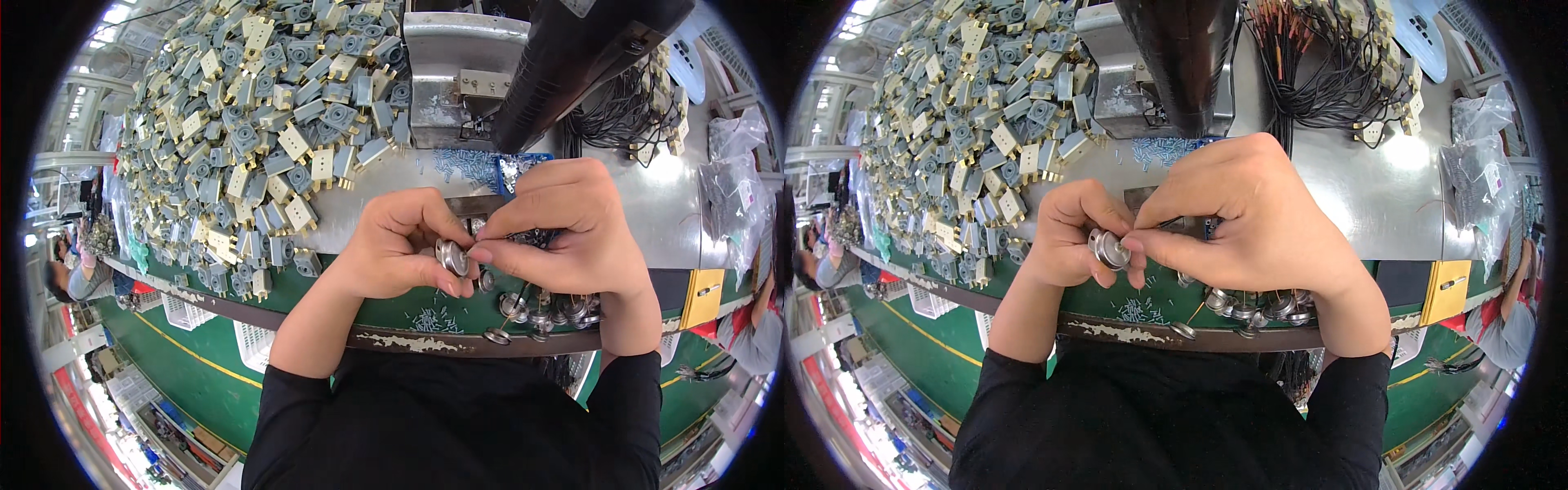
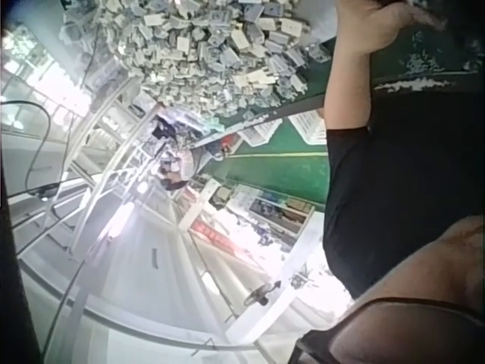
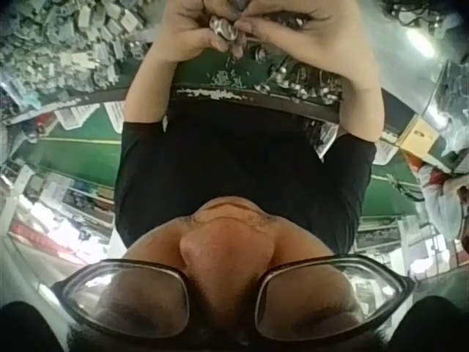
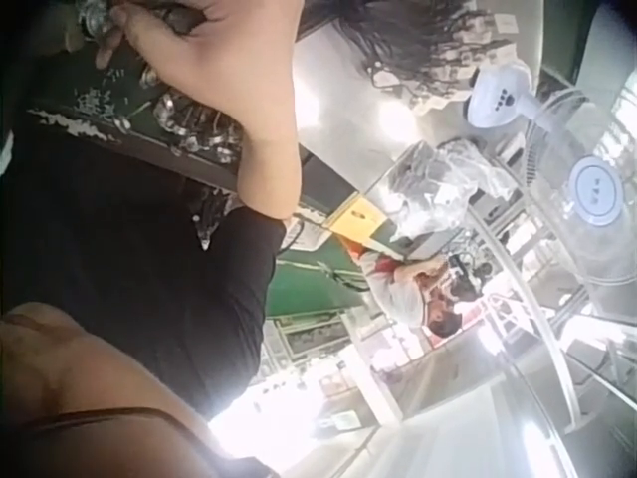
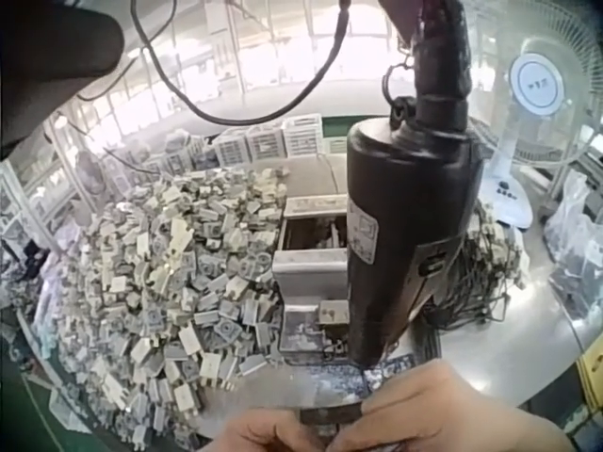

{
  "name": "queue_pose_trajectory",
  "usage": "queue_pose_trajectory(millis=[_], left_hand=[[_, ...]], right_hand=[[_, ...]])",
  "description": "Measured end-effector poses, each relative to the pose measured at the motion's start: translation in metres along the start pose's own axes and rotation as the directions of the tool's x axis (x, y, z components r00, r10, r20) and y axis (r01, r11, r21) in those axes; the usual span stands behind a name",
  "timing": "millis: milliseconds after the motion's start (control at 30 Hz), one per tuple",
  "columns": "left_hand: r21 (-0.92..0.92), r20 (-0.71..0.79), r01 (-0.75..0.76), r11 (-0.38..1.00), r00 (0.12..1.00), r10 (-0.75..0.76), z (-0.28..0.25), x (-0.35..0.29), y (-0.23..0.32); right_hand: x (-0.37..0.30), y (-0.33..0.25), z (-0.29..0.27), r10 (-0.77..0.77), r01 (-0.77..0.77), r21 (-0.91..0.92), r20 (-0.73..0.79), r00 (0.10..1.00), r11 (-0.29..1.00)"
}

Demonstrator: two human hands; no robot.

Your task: Assembling small electronic components and wiring harnesses on a production line.

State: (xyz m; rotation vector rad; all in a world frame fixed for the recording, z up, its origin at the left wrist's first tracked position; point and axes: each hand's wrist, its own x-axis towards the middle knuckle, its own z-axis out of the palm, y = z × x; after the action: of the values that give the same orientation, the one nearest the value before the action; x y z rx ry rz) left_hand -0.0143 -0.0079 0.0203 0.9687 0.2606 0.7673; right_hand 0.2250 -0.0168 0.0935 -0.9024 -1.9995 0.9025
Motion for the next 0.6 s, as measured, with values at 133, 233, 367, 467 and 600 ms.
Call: queue_pose_trajectory(millis=[133, 233, 367, 467, 600], left_hand=[[0.158, -0.076, -0.064, 0.985, 0.994, 0.077, 0.000, 0.003, -0.004], [0.223, -0.088, -0.137, 0.965, 0.983, 0.159, -0.003, 0.003, -0.008], [0.620, 0.077, -0.354, 0.700, 0.916, 0.394, -0.013, 0.007, -0.008], [0.828, 0.056, -0.337, 0.448, 0.845, 0.532, -0.004, 0.003, -0.010], [0.747, -0.068, -0.304, 0.591, 0.850, 0.523, 0.001, 0.002, -0.011]], right_hand=[[0.000, 0.001, 0.002, -0.031, 0.030, -0.031, -0.026, 0.999, 0.999], [-0.001, 0.006, 0.009, -0.095, 0.089, -0.080, -0.077, 0.992, 0.993], [-0.003, 0.010, 0.018, -0.239, 0.197, -0.278, -0.126, 0.963, 0.940], [-0.005, 0.012, 0.020, -0.286, 0.218, -0.389, -0.127, 0.950, 0.895], [-0.002, 0.005, 0.015, -0.270, 0.209, -0.370, -0.122, 0.955, 0.905]])
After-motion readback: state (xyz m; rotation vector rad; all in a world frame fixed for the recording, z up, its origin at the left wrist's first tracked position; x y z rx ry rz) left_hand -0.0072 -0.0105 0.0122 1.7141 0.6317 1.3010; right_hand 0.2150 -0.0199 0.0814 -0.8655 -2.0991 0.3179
